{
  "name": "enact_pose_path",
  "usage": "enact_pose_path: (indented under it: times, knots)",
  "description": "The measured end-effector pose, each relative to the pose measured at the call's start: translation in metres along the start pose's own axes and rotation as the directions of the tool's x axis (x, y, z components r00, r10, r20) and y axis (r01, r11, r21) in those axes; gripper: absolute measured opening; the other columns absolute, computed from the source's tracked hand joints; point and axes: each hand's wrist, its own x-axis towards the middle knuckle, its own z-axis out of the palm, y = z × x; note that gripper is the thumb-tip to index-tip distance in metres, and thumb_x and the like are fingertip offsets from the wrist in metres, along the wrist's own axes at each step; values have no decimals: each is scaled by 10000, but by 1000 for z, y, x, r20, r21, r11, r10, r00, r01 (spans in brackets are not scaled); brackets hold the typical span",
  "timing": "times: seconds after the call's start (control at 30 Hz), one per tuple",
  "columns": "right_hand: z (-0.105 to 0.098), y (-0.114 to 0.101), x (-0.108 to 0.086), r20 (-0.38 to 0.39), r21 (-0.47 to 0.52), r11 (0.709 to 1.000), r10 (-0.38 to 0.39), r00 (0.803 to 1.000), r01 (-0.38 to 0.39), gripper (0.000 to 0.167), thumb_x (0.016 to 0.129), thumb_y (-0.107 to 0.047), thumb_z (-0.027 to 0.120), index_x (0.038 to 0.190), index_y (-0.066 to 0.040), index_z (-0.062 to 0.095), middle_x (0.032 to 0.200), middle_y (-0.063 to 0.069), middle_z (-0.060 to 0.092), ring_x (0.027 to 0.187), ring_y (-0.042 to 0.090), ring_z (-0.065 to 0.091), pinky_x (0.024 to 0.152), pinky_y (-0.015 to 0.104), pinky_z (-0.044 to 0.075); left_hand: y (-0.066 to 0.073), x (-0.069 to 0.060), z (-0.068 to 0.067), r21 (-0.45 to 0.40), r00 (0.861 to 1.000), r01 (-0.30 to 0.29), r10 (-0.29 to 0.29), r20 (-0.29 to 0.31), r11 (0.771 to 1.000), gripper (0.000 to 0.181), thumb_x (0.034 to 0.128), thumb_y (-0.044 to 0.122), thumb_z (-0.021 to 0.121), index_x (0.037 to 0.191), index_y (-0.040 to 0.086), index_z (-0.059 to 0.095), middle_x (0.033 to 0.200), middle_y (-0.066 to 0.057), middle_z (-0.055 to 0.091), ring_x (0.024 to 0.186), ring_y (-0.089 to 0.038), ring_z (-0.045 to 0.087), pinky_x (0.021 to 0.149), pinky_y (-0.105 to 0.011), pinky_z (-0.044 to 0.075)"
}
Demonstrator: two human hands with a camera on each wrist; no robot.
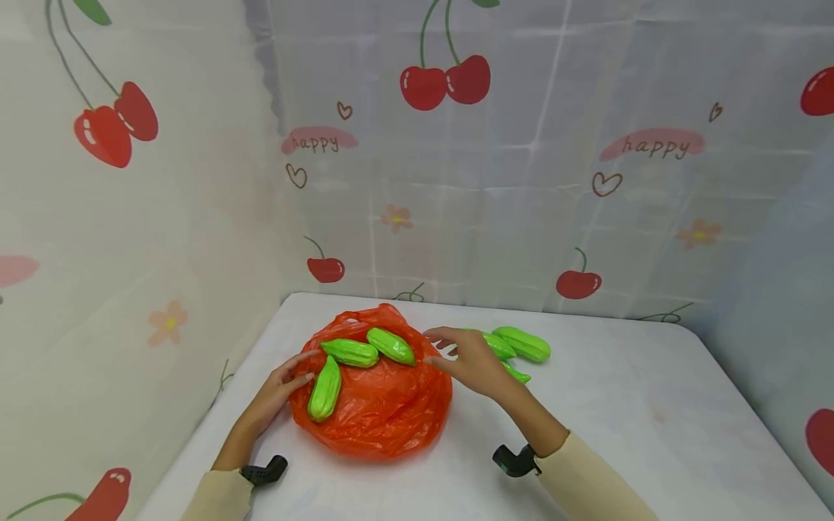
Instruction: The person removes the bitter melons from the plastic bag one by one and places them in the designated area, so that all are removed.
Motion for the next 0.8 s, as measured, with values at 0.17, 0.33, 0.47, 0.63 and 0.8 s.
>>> enact_pose_path:
  times: [0.17,0.33,0.47,0.63,0.8]
  knots:
    - [14,2,13,24,18,1000,24,999,-25,411,887,-149,798,1278,-79,692,1176,84,726,1047,331,685,822,447,602,0,0,2,7,1000,2,-2,-1,1000,501,1018,254,622,1492,155,495,1609,-120,346,1503,-350,206,1186,-642,171]
    - [26,3,27,40,29,999,45,998,-46,422,880,-135,803,1281,-65,691,1181,146,720,1054,348,677,840,459,593,1,0,1,2,1000,-6,6,1,1000,497,1020,245,619,1492,155,494,1611,-116,343,1511,-346,193,1188,-636,167]
    - [34,7,37,56,4,999,47,997,-48,434,889,-156,798,1290,-39,681,1186,146,719,1050,326,680,832,426,595,1,0,1,2,1000,-10,10,-4,1000,491,1021,238,616,1490,158,499,1613,-112,338,1507,-352,194,1185,-652,157]
    - [45,15,46,59,-20,998,69,996,-68,447,891,-168,798,1293,-18,672,1181,143,719,1044,308,685,837,420,597,1,0,0,5,1000,-11,11,-4,1000,488,1021,243,616,1488,161,502,1609,-111,346,1505,-351,203,1183,-659,156]
    - [55,24,53,59,-31,995,98,993,-97,456,891,-191,801,1299,-34,671,1176,132,717,1058,292,676,859,408,592,2,-1,0,1,1000,-13,13,-2,1000,489,1021,237,616,1491,162,501,1612,-109,343,1497,-349,220,1184,-645,175]
